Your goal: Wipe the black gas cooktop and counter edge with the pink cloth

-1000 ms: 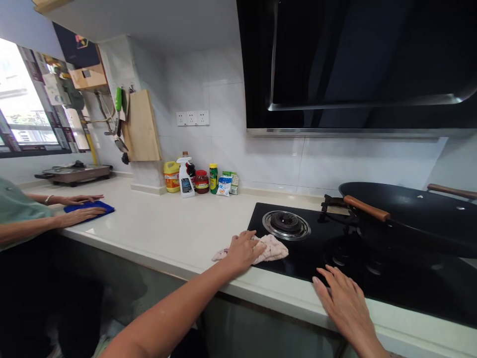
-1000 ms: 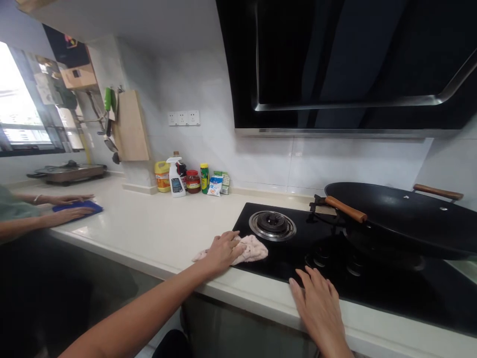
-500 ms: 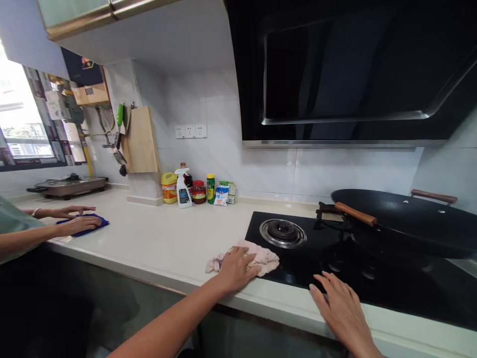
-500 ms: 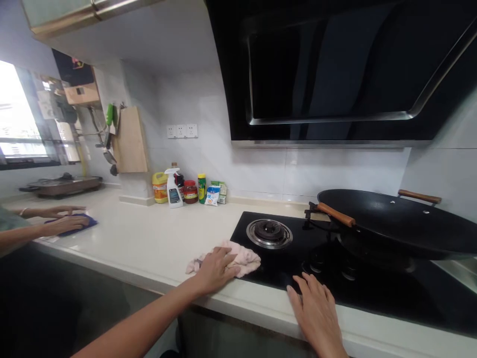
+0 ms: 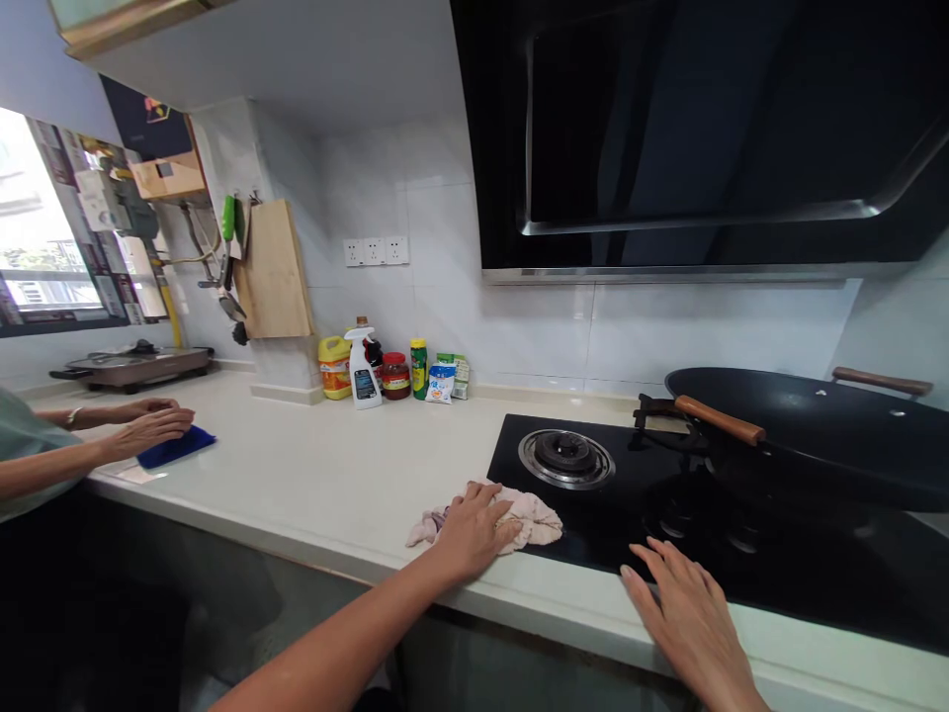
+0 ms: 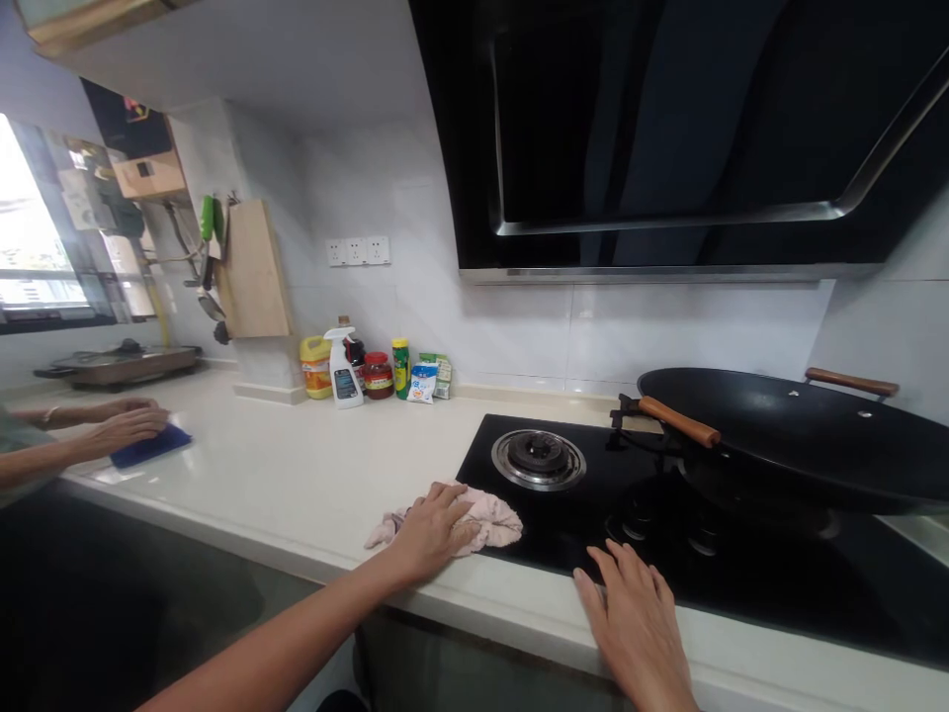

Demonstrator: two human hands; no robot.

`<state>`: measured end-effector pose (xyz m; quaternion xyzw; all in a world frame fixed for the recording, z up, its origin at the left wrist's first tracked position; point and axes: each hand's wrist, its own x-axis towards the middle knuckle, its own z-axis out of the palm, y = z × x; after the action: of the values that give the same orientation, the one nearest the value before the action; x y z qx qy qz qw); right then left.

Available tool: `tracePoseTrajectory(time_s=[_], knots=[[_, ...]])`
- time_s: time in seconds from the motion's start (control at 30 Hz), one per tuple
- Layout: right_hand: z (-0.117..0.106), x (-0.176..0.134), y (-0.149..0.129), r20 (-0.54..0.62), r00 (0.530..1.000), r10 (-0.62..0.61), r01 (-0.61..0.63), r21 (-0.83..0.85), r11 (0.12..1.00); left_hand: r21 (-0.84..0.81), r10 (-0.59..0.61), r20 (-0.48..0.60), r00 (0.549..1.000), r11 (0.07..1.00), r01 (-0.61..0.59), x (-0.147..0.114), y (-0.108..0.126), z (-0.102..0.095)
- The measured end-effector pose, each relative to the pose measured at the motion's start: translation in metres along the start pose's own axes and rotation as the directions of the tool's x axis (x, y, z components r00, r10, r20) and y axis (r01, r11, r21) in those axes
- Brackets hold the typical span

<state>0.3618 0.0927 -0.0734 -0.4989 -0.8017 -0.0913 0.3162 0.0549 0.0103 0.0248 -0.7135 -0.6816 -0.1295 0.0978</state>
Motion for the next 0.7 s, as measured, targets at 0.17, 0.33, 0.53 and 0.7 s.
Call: tracePoseTrajectory(time_s=[0.17,0.33,0.53,0.7], knots=[[-0.002,0.001,-0.004,-0.006,1.0,0.006,-0.006,0.005,1.0,0.04,-0.125,-0.034,0.992,0.991,0.127,0.032,0.007,0.006],[-0.007,0.004,-0.009,-0.001,1.0,0.011,-0.011,0.016,1.0,0.051,-0.171,-0.077,0.982,0.983,0.175,0.074,0.021,0.02],[-0.014,0.008,-0.014,-0.028,0.999,0.022,-0.021,0.02,1.0,0.021,-0.231,-0.071,0.97,0.972,0.233,0.121,0.055,0.033],[-0.011,0.008,-0.014,-0.066,0.998,0.025,-0.023,0.044,0.999,-0.008,-0.219,-0.052,0.974,0.976,0.219,0.128,0.08,0.041]])
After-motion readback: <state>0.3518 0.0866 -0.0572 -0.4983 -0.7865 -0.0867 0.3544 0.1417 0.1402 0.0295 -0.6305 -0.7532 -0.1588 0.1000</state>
